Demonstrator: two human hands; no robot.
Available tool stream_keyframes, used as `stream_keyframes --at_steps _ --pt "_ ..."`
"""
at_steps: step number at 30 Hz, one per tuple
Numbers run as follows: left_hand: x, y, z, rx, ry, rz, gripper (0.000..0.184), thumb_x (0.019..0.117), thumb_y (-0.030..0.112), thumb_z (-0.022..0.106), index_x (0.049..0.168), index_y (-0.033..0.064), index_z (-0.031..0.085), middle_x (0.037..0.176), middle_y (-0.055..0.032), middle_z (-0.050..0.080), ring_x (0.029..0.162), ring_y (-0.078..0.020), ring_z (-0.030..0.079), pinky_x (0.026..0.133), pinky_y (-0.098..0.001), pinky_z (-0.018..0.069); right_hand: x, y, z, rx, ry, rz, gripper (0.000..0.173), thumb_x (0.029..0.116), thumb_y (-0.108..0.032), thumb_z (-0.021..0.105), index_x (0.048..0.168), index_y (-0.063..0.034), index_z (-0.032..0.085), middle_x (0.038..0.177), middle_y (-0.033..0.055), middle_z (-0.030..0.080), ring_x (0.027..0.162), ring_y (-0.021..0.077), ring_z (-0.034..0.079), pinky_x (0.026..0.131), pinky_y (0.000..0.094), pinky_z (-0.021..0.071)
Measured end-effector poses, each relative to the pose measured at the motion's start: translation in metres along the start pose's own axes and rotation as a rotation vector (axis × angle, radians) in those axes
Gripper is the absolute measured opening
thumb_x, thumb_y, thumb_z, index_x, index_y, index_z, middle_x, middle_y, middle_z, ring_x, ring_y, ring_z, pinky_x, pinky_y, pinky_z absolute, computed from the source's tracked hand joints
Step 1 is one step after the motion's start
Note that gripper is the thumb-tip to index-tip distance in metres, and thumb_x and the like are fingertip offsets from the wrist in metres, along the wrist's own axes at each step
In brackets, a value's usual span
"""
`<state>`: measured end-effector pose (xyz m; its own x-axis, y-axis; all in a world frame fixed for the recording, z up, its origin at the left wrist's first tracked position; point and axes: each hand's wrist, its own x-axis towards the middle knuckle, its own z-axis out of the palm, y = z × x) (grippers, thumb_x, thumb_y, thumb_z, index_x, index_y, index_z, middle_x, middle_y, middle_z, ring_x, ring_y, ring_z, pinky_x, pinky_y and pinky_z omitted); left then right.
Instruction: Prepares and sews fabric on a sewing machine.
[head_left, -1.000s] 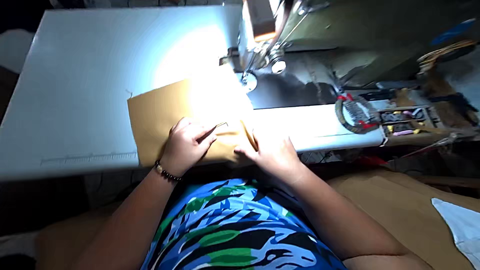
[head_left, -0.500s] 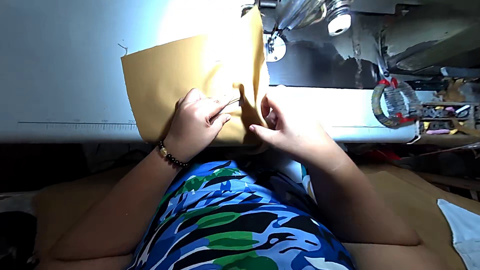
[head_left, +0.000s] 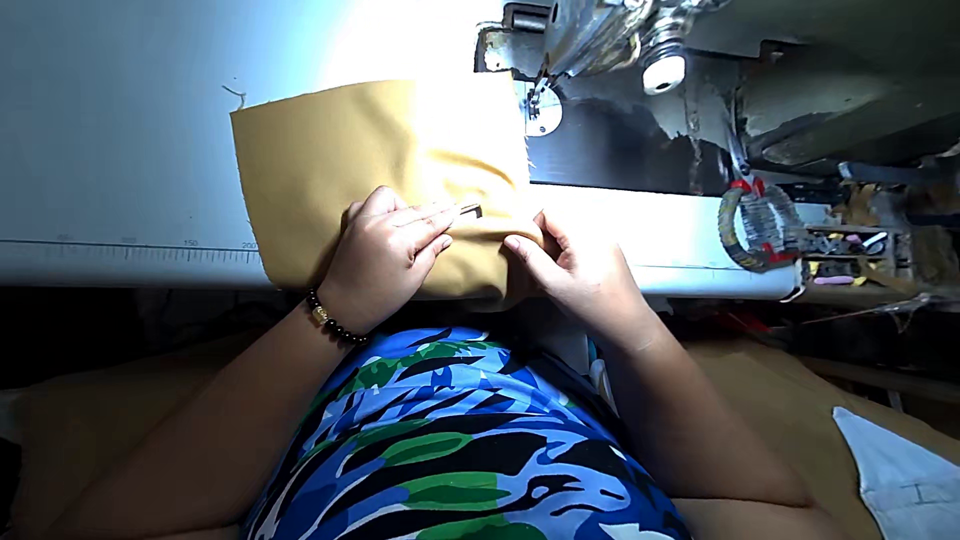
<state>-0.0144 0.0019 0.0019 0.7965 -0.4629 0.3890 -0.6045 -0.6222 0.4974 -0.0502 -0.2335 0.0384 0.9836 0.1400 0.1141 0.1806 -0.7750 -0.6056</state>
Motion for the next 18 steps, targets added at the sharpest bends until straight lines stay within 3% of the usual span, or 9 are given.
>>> stream_keyframes --at_steps 3,5,7,9,11,14,16,18 --pt "0.0 0.001 -0.001 0.003 -0.005 -0.002 0.025 0.0993 0.018 0.061 0.115 0.0114 0.08 0.127 -0.0024 0.073 0.093 -0.0233 0.062 0.083 -0.044 0.0437 0.006 0.011 0.006 0.305 0.018 0.021 0.023 0.0876 -0.017 0.076 0.084 -0.0102 0.055 0.071 -0.0035 0.053 0.062 0.0007 0.05 0.056 0.0161 0.0407" --pt "0.0 0.0 -0.001 0.0 -0.004 0.006 0.026 0.099 0.018 0.061 0.115 0.0116 0.08 0.127 -0.0025 0.073 0.094 -0.0235 0.063 0.083 -0.044 0.0444 0.011 0.017 0.007 0.449 0.01 0.047 0.028 0.0791 -0.009 0.079 0.084 -0.0114 0.052 0.073 -0.0045 0.054 0.064 -0.0014 0.052 0.058 0.0137 0.0441" --pt "0.001 -0.001 0.0 -0.011 0.003 0.004 0.028 0.0994 0.02 0.061 0.12 0.0127 0.078 0.122 -0.0019 0.075 0.093 -0.0232 0.063 0.083 -0.0429 0.0443 0.015 0.011 0.002 0.46 -0.012 0.009 0.032 0.0762 -0.007 0.079 0.087 -0.012 0.049 0.079 -0.0035 0.054 0.068 -0.0007 0.054 0.06 0.0139 0.0458" --pt "0.001 0.001 0.003 -0.047 0.013 -0.011 0.039 0.0956 0.02 0.066 0.133 0.0105 0.07 0.108 -0.0051 0.077 0.088 -0.0249 0.061 0.081 -0.0439 0.0423 0.016 -0.011 0.003 0.304 -0.019 -0.091 0.025 0.0771 -0.006 0.076 0.089 -0.0058 0.054 0.085 0.0032 0.058 0.076 0.0061 0.059 0.065 0.0204 0.0506" --pt "0.004 0.007 0.004 -0.035 0.0 -0.025 0.066 0.0893 0.015 0.069 0.152 0.0086 0.05 0.106 -0.0086 0.076 0.087 -0.0269 0.061 0.082 -0.0464 0.0448 0.017 -0.034 0.016 0.096 -0.037 -0.235 0.021 0.0773 -0.002 0.074 0.097 0.0011 0.067 0.093 0.0152 0.063 0.087 0.0242 0.063 0.074 0.0363 0.0534" --pt "0.006 0.011 0.003 0.009 -0.004 -0.029 0.078 0.0889 0.007 0.063 0.161 0.0086 0.033 0.094 -0.014 0.067 0.082 -0.0269 0.06 0.075 -0.0423 0.0477 0.015 -0.048 0.043 -0.136 -0.116 -0.283 0.024 0.0872 -0.008 0.066 0.111 -0.0067 0.07 0.102 0.0153 0.061 0.096 0.0292 0.064 0.075 0.0372 0.0553" --pt "0.005 0.01 0.002 -0.018 -0.025 -0.02 0.071 0.09 0.007 0.063 0.157 0.0118 0.042 0.095 -0.0116 0.07 0.085 -0.0252 0.059 0.078 -0.0415 0.0466 0.013 -0.047 0.042 -0.15 -0.151 -0.297 0.023 0.0888 -0.011 0.064 0.111 -0.0075 0.07 0.102 0.0138 0.061 0.097 0.0278 0.063 0.074 0.0354 0.0543" --pt "0.004 0.007 0.003 -0.044 -0.063 0.008 0.052 0.0897 0.009 0.062 0.141 0.0137 0.062 0.101 -0.0067 0.072 0.093 -0.0264 0.059 0.082 -0.0456 0.0433 0.014 -0.042 0.027 -0.037 -0.239 -0.315 0.019 0.0908 -0.011 0.062 0.107 -0.0061 0.07 0.096 0.0104 0.061 0.092 0.0238 0.063 0.074 0.0357 0.0528"
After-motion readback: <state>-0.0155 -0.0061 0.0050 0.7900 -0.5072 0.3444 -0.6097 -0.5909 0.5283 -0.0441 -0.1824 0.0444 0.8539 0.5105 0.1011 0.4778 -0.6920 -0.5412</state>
